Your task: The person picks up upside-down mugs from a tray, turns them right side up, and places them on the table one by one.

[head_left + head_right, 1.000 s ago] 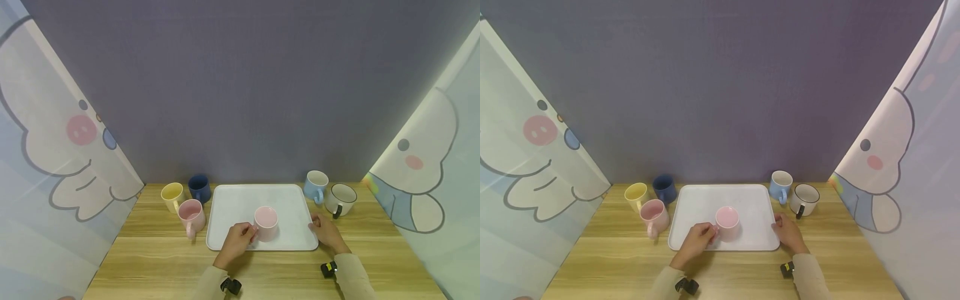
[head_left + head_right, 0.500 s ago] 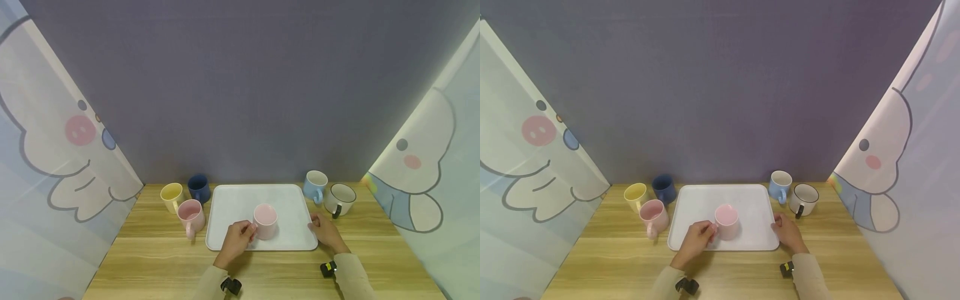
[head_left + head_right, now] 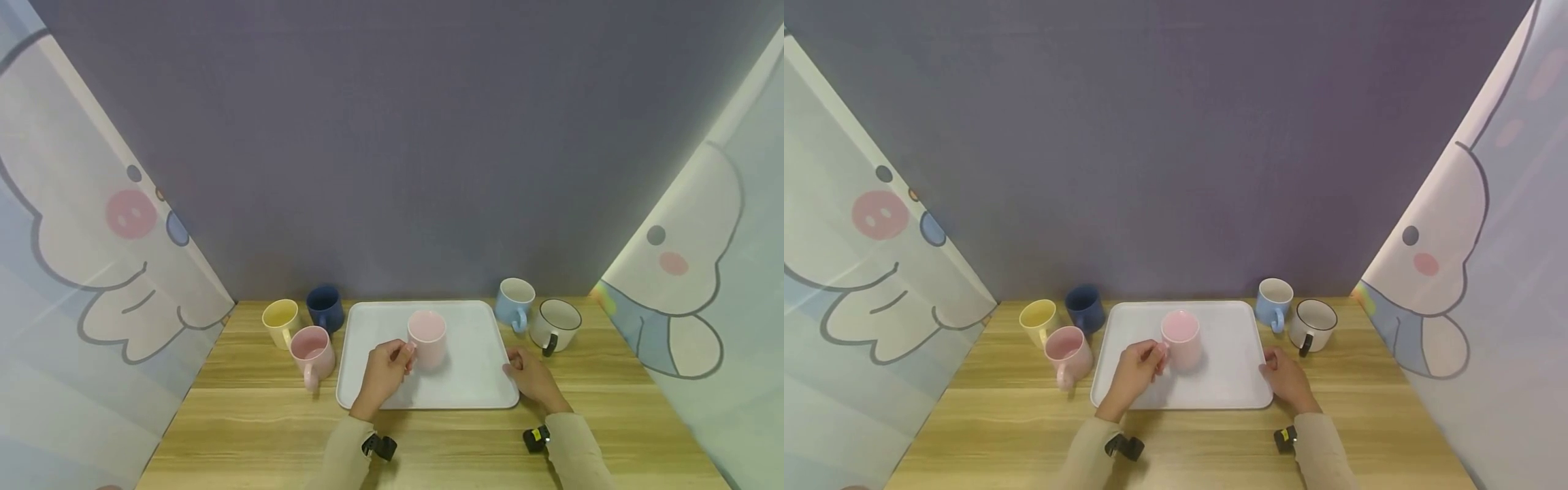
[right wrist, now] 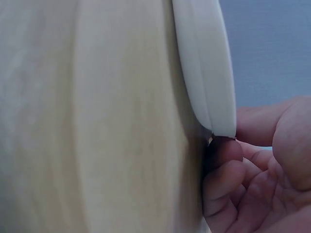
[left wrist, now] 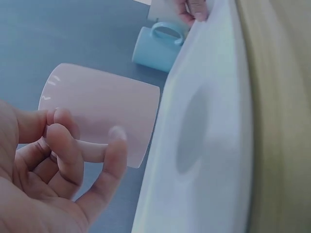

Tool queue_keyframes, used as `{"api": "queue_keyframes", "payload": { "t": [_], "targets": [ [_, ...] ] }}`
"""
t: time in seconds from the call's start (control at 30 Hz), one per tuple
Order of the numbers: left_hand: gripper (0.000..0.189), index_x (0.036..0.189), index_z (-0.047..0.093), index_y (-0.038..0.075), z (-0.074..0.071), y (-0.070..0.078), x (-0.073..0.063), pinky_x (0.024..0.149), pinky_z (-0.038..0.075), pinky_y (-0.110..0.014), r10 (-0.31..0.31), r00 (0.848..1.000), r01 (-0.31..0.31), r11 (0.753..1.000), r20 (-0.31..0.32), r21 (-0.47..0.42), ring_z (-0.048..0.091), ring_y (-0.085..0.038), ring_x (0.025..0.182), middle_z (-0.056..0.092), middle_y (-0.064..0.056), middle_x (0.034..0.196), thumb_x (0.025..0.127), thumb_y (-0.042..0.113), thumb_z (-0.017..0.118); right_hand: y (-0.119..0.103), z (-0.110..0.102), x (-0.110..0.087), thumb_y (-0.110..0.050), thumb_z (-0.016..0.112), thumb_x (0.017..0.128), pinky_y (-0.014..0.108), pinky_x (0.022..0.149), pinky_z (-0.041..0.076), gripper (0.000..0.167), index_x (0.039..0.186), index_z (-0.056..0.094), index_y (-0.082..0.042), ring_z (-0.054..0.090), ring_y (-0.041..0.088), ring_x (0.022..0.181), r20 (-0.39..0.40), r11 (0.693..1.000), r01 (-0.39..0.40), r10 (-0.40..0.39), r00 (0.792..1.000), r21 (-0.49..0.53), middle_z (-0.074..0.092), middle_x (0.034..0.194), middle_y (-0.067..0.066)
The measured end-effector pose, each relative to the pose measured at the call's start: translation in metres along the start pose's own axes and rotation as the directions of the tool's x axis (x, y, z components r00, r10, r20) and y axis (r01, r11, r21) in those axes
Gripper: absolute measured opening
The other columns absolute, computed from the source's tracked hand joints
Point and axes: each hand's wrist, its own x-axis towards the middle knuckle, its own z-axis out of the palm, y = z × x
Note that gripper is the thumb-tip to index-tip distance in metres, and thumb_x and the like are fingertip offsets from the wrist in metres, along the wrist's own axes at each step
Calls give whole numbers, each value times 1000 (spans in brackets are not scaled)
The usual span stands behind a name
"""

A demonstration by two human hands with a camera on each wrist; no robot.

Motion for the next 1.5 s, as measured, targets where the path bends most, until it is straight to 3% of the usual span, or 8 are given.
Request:
{"api": "queue_keyframes", "payload": {
  "t": [0.33,0.97,1.33,1.5],
  "targets": [
    [37,75,67,5,-7,14,12,50,49,-22,-11,998,11,1000,-60,-6,58,-10,56,62,-3,65,103,29,62,-1,2,0,-12,63,97,31,69,40,32,124,58,4,50,19,77,-7,1000,8,-8,1000,-2,55,87,7],
    [37,77,66,2,-14,21,24,50,50,-22,-6,995,0,998,-99,-58,60,-11,55,63,-6,67,104,27,61,2,1,2,-12,62,97,32,70,38,32,124,57,5,49,20,78,1,1000,8,-8,1000,-6,52,87,6],
    [40,80,65,-3,-13,22,26,51,51,-22,-24,996,14,993,-81,-118,59,-14,54,65,-17,72,104,29,60,1,0,1,-12,63,98,32,69,39,32,124,57,5,49,19,77,-2,1000,9,-9,1000,-5,52,86,6],
    [40,83,63,-5,-12,21,25,58,58,-31,-31,999,23,984,-43,-176,55,-15,51,61,-9,69,106,28,57,0,-1,0,-13,63,98,31,69,39,33,125,57,5,49,19,77,-4,1000,2,-2,1000,-4,52,86,6]
  ]
}}
